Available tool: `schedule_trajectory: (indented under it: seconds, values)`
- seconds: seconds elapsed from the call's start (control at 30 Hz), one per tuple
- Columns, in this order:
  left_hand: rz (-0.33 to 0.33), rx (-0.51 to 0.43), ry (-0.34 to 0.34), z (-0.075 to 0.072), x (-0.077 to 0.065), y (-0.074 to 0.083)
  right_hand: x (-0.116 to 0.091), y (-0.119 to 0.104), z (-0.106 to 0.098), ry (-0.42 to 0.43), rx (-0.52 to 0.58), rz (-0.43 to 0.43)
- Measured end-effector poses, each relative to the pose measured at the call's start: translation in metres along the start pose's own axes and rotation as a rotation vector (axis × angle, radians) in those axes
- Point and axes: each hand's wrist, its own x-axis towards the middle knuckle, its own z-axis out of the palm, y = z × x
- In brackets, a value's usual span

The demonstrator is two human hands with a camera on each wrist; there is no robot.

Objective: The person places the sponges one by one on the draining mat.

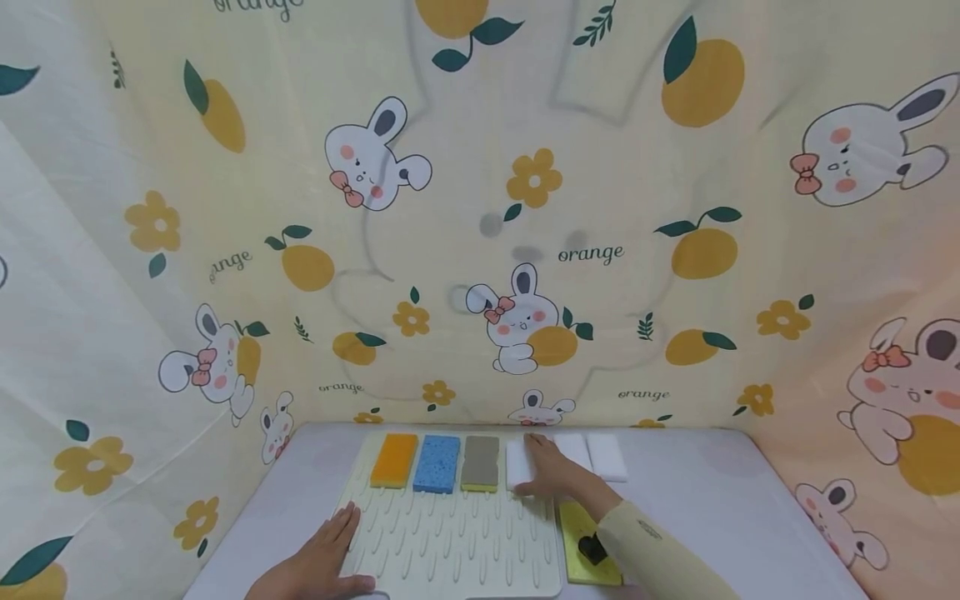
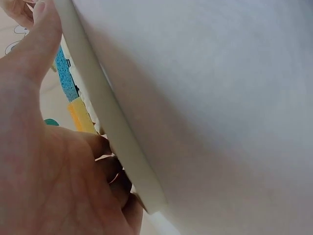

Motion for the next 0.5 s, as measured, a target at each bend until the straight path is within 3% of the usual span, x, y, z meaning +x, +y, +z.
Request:
schedule_trajectory:
  seconds: [0.2,0.5]
  values:
    - [0.021,-0.016,-0.007,0.002,0.005,-0.009,-0.015,0.002,-0.004,0.048,-0.02,-0.065]
    - [0.03,-0.052,0.001,0.002,0.001,-0.007,-0.061,0.005,-0.017,0.092,0.087,-0.038]
